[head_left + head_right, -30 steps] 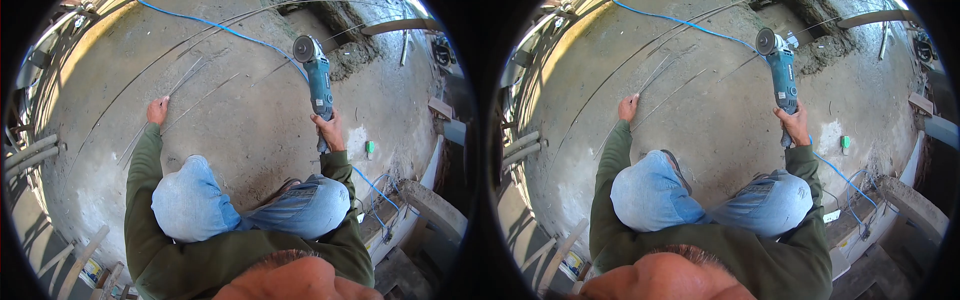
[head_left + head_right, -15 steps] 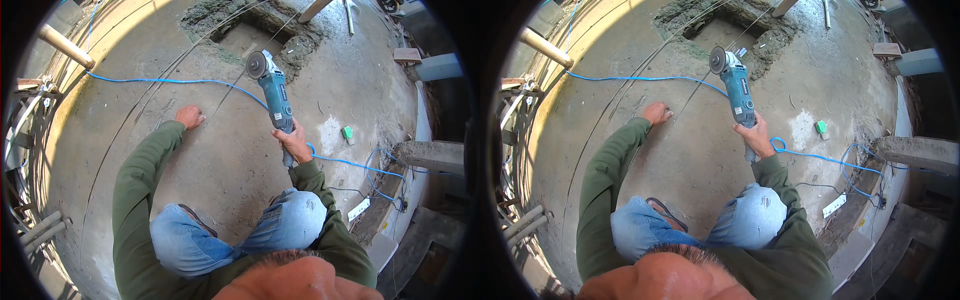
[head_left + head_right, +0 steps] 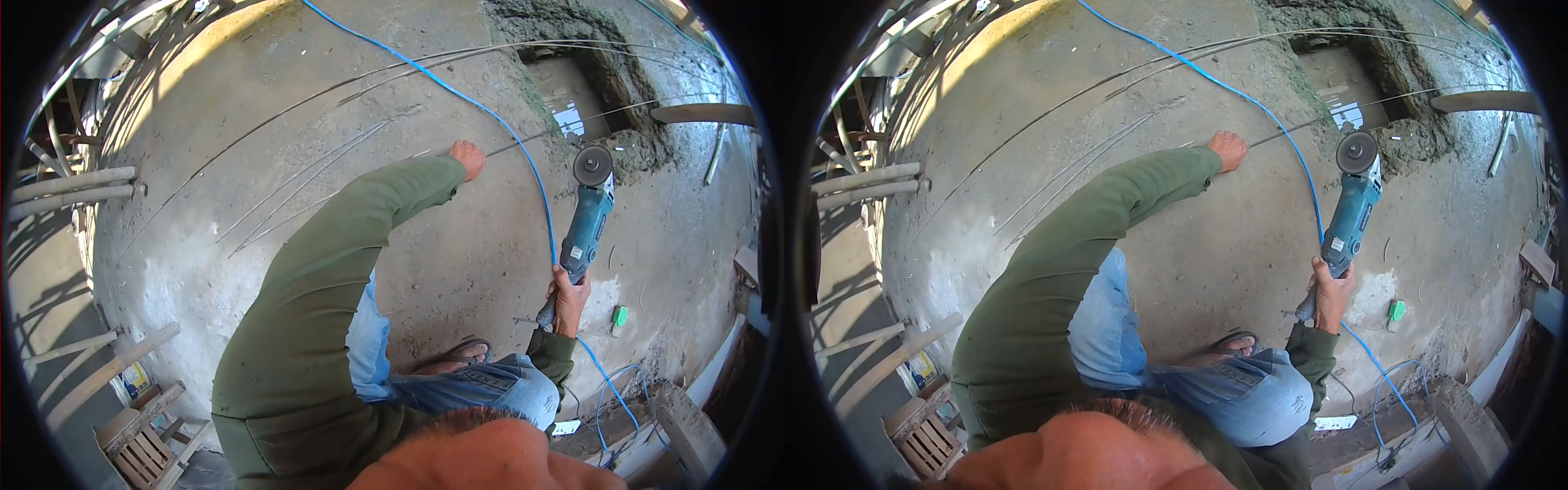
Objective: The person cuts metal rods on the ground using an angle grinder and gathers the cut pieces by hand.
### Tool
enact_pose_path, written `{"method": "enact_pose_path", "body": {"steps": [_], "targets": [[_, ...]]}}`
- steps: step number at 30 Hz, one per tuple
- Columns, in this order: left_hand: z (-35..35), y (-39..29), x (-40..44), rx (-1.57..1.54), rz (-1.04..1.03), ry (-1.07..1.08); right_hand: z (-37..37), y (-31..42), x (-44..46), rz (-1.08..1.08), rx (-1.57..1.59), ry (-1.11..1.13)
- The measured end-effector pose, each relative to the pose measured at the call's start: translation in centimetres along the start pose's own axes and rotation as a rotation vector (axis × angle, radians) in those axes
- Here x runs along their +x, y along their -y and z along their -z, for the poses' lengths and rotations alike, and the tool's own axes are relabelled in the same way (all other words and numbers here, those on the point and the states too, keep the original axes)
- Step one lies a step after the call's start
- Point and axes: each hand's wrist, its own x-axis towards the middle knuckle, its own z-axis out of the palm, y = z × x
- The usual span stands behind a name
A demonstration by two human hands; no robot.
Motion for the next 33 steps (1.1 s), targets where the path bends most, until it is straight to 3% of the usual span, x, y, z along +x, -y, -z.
{"method": "enact_pose_path", "body": {"steps": [3,8,11,16,18,26,30,33], "targets": [[0.4,0.5,-0.3,0.009,-0.071,-0.032,0.0,0.1,-0.1,0.000,-0.009,-0.012],[1.5,3.8,-3.3,-0.062,-0.170,0.109,-0.3,0.7,-0.4,0.016,-0.034,-0.011],[-0.6,6.3,-6.3,-0.047,-0.226,0.028,-0.6,0.8,-0.5,0.033,0.032,-0.015],[0.1,9.2,-13.5,0.022,-0.195,0.079,-0.7,0.8,-0.5,0.046,0.064,0.023],[0.9,9.8,-15.9,0.047,-0.122,0.197,-0.8,1.1,-0.9,0.040,0.034,0.030],[-1.8,15.4,-25.1,0.166,-0.047,0.235,-1.2,1.1,-1.3,0.052,0.018,0.076],[-1.8,15.0,-29.2,0.156,0.067,0.341,-1.5,1.8,-1.7,0.067,-0.002,0.098],[-3.0,15.7,-31.9,0.165,0.091,0.300,-1.9,1.7,-2.3,0.053,-0.035,0.072]]}}
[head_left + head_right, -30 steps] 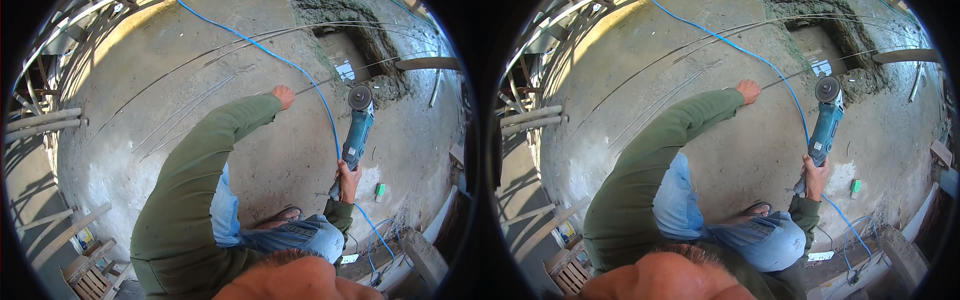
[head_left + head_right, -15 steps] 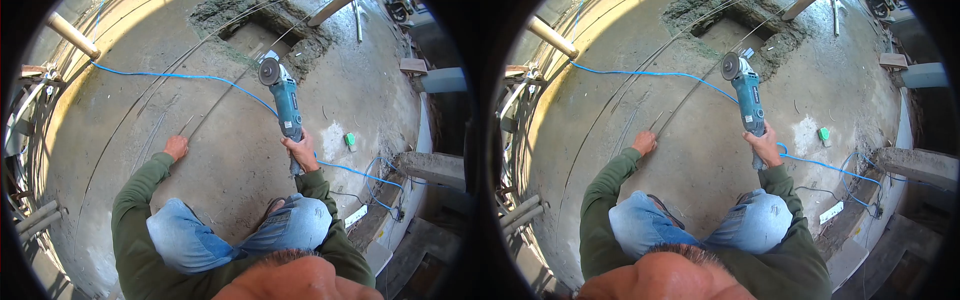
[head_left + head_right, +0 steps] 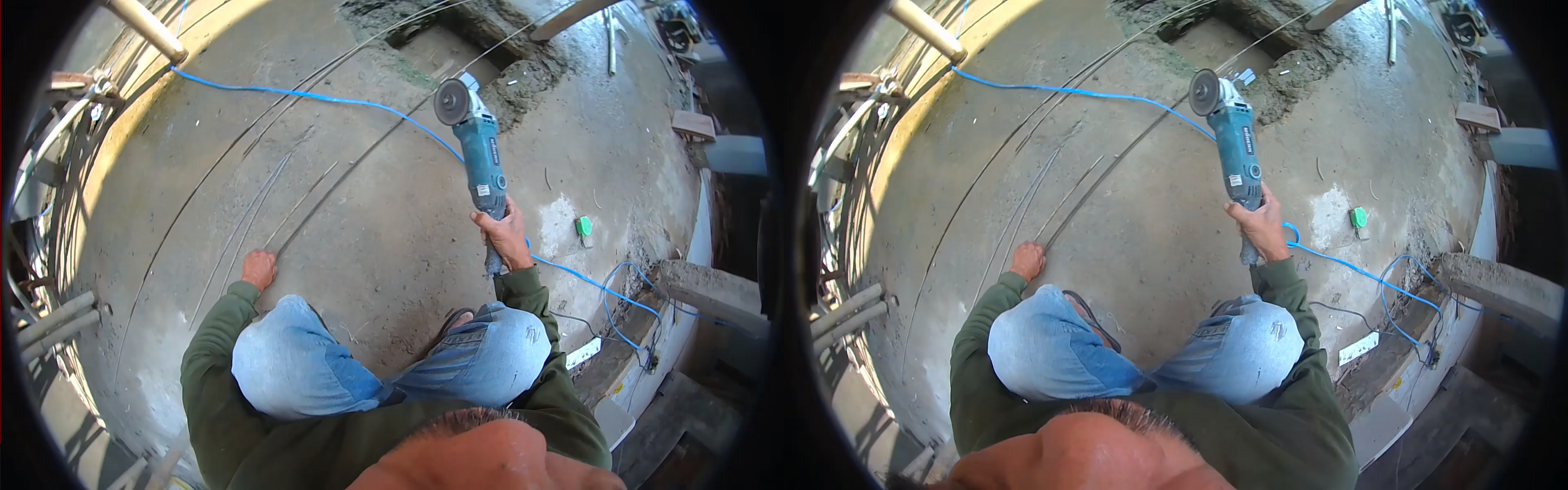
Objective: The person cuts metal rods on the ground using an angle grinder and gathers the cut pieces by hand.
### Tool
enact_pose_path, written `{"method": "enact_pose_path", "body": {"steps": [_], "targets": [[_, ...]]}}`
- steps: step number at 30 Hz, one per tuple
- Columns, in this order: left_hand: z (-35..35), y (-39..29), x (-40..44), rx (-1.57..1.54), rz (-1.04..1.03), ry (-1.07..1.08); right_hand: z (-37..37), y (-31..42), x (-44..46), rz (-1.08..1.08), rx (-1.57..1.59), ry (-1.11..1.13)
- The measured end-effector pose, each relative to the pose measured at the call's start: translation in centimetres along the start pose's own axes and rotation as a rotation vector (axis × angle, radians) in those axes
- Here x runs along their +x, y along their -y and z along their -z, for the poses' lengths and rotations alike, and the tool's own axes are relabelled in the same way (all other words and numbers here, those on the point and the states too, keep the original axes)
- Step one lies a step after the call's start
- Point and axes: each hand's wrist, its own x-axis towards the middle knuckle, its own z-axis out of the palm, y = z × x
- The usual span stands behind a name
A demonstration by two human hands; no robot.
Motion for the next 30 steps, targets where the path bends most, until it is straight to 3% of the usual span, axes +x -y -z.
{"method": "enact_pose_path", "body": {"steps": [4,18,23,30], "targets": [[-1.0,0.4,-3.1,-0.039,0.050,-0.123,-0.7,-0.1,0.4,0.015,-0.057,0.042],[-6.9,2.0,-12.8,0.040,0.314,0.030,-1.8,-0.9,-0.3,-0.011,-0.159,0.107],[-10.0,1.8,-14.3,0.024,0.428,-0.118,-2.7,-0.5,-0.8,-0.020,-0.175,0.127],[-11.1,5.7,-15.1,0.009,0.453,-0.111,-3.1,-0.5,-0.7,-0.023,-0.213,0.136]]}}
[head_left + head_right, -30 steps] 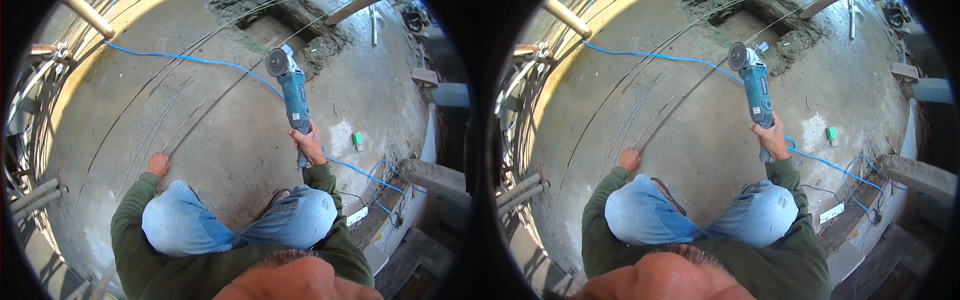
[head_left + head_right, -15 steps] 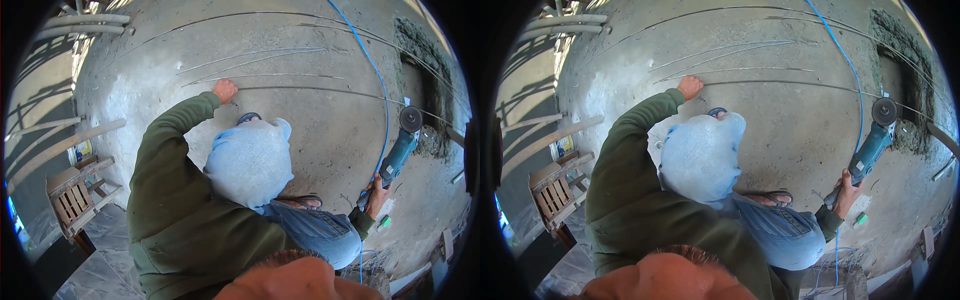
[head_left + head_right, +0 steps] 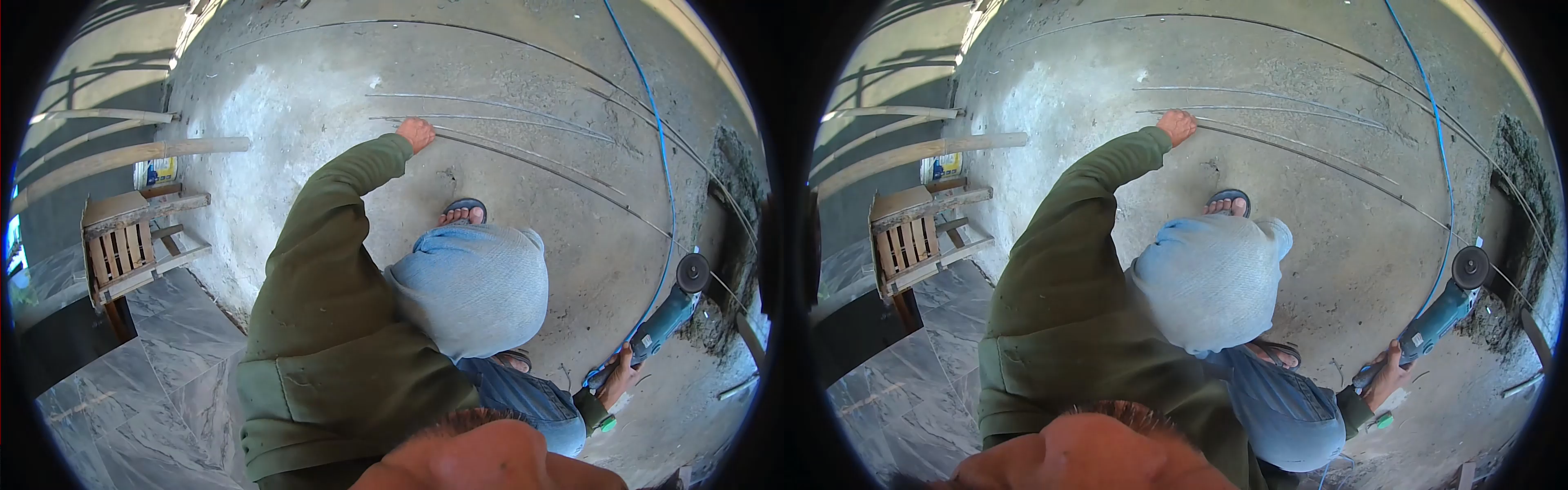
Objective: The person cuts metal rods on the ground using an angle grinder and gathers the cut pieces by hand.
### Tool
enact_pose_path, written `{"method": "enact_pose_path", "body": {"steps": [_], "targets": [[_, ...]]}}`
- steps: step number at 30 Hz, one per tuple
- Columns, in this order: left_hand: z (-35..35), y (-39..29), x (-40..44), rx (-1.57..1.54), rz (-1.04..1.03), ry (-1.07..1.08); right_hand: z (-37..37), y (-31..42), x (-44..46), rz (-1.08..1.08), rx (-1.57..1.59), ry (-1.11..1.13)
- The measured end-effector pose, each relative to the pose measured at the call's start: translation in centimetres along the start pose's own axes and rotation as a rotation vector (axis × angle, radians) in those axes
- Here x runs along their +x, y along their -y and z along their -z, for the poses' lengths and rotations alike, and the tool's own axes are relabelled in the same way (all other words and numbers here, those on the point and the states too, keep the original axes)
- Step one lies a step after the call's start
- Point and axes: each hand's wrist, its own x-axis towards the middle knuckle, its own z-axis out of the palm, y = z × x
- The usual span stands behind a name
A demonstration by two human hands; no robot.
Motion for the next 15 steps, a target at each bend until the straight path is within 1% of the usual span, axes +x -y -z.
{"method": "enact_pose_path", "body": {"steps": [2,6,8,10,15], "targets": [[0.4,0.2,-0.1,0.072,-0.003,-0.028,0.1,-0.1,0.0,-0.001,0.000,0.016],[-0.3,0.3,-0.5,0.041,0.050,-0.084,-0.1,0.2,-0.4,0.003,0.025,0.040],[-0.7,0.5,-0.8,0.076,0.002,-0.115,-0.1,0.3,-0.5,-0.001,0.036,0.055],[-1.2,0.8,-0.7,0.085,0.008,-0.093,-0.1,0.3,-0.4,0.038,-0.008,0.052],[-2.1,1.4,-0.5,0.094,0.067,-0.069,-0.6,1.0,-1.2,0.040,-0.014,0.042]]}}
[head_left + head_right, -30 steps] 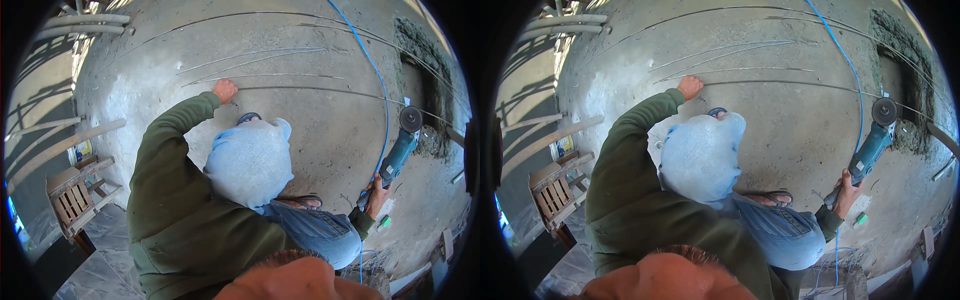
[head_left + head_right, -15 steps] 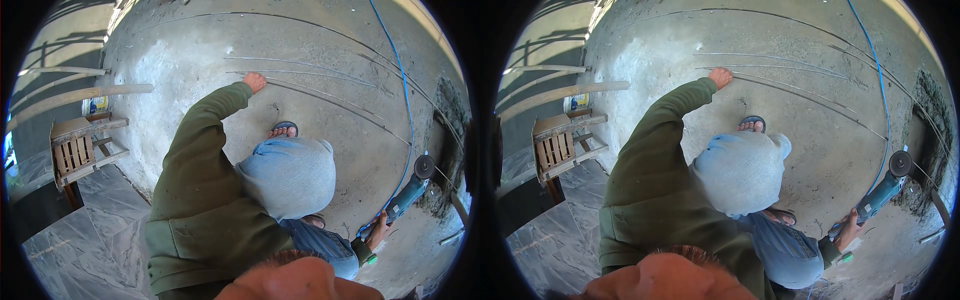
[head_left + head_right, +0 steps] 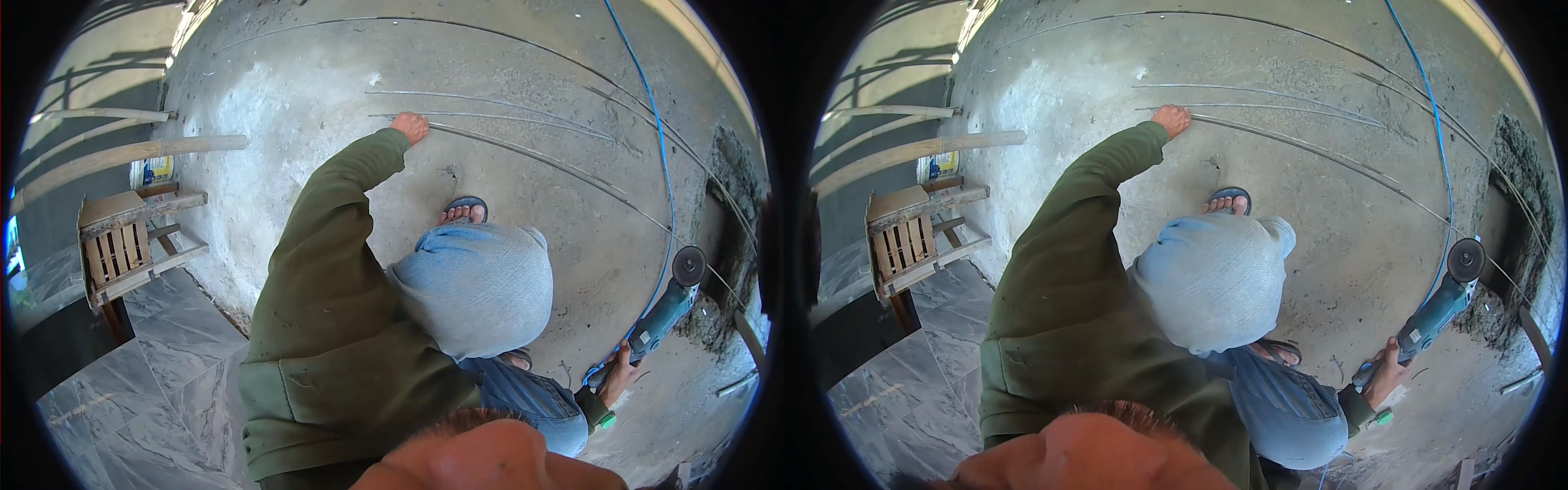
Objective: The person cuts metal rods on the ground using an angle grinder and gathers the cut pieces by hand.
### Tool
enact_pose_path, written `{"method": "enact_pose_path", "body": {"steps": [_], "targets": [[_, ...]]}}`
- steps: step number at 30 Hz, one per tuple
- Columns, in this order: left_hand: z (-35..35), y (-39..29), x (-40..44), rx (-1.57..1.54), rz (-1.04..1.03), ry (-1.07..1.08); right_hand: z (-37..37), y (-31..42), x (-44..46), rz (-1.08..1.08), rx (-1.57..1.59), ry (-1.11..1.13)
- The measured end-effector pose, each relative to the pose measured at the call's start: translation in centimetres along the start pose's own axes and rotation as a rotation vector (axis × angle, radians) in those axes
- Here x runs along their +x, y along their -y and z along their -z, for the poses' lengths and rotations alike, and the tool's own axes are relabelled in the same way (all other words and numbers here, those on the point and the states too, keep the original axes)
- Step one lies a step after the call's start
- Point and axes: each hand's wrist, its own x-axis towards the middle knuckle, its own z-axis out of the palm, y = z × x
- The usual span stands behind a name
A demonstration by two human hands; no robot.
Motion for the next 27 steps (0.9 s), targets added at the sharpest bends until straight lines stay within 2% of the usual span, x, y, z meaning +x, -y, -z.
{"method": "enact_pose_path", "body": {"steps": [3,12,15,20,23,24,25,27], "targets": [[-0.8,0.0,-0.2,0.016,-0.019,-0.069,0.4,-0.4,0.3,-0.012,-0.014,-0.006],[-0.9,0.3,-0.2,-0.056,0.004,-0.009,0.0,-0.2,0.0,0.037,-0.012,-0.007],[-0.5,-0.2,-0.5,-0.073,0.074,-0.003,-0.2,0.0,0.0,0.034,-0.022,0.007],[0.0,-0.4,-0.4,-0.093,0.121,0.068,-0.7,0.2,0.3,-0.003,-0.082,0.012],[0.8,-0.2,-0.2,-0.118,0.134,0.157,-0.7,0.0,0.4,0.011,-0.105,0.103],[0.7,-0.2,0.0,-0.004,0.074,0.144,-0.9,0.3,0.4,0.002,-0.118,0.095],[1.7,-0.7,0.4,0.030,0.130,0.196,-0.6,-0.4,0.8,0.009,-0.117,0.119],[3.5,-1.1,1.9,-0.056,0.006,0.137,-1.4,-0.1,0.6,-0.012,-0.083,0.101]]}}
